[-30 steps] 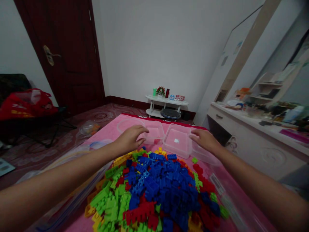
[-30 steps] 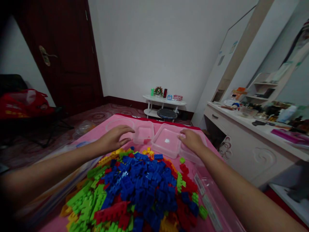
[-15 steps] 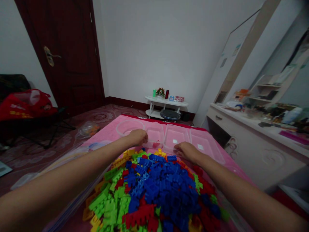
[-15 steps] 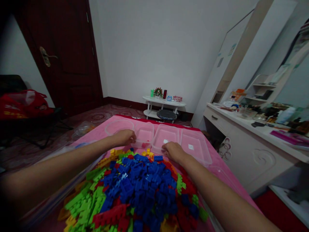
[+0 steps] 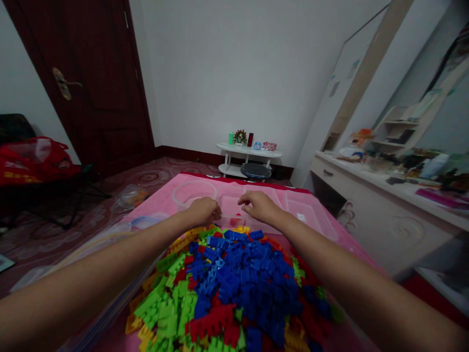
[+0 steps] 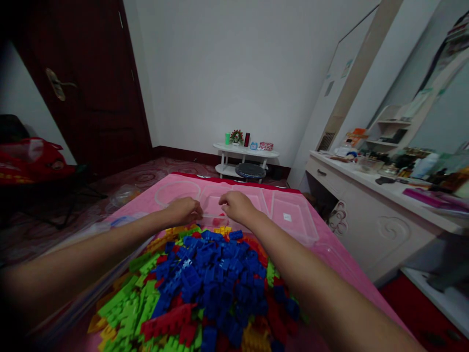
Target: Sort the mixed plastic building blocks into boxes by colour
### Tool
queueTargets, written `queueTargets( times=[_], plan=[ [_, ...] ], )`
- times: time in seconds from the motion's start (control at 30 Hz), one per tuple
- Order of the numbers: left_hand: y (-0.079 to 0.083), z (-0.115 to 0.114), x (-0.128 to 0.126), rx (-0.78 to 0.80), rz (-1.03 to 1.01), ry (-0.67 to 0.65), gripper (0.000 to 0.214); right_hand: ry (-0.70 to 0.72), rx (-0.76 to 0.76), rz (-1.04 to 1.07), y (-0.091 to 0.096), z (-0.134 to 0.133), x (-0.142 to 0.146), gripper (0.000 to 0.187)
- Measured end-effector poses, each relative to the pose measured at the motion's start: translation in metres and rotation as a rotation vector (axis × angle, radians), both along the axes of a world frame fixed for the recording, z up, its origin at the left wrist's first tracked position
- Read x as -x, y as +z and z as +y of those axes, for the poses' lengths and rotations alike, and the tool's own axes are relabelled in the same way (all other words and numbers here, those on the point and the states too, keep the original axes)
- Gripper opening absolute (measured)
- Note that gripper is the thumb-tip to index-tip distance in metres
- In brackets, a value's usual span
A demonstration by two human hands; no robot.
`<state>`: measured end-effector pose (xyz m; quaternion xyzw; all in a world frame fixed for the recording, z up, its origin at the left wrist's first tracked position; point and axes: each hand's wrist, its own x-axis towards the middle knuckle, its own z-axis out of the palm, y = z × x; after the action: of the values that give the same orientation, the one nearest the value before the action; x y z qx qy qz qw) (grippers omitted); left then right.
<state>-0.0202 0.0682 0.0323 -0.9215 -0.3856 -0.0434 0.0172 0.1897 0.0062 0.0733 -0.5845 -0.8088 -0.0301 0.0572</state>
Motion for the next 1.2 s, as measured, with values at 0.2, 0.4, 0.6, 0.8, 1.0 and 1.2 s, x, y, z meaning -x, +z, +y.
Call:
queueTargets(
  times=[0.2,0.4,0.6,0.8,1.0,1.2],
  plan=[
    [0.002,-0.007,0.000,-0.027,-0.001,0.027,0.021,-0.098,0.286,-0.200,-0.010,0.048,0.046,0.025],
    [0.000,-0.008,-0.003,-0.027,-0.004,0.062,0.022,-0.137,0.614,-0.257,-0.016,0.077,0.059,0.022],
    [0.002,-0.011,-0.004,-0.001,0.005,0.098,0.022,-0.164,0.696,-0.121,-0.028,0.077,0.055,0.019],
    [0.001,-0.011,-0.003,-0.014,0.000,0.095,0.022,-0.141,0.391,0.247,-0.005,0.061,0.042,0.017],
    [-0.001,-0.009,-0.001,0.002,0.010,0.088,0.024,-0.043,0.276,0.455,0.031,-0.006,0.019,0.019],
    [0.020,-0.015,0.009,-0.023,-0.085,-0.130,0.048,-0.106,0.162,0.181,0.014,-0.092,0.013,0.021]
  ],
)
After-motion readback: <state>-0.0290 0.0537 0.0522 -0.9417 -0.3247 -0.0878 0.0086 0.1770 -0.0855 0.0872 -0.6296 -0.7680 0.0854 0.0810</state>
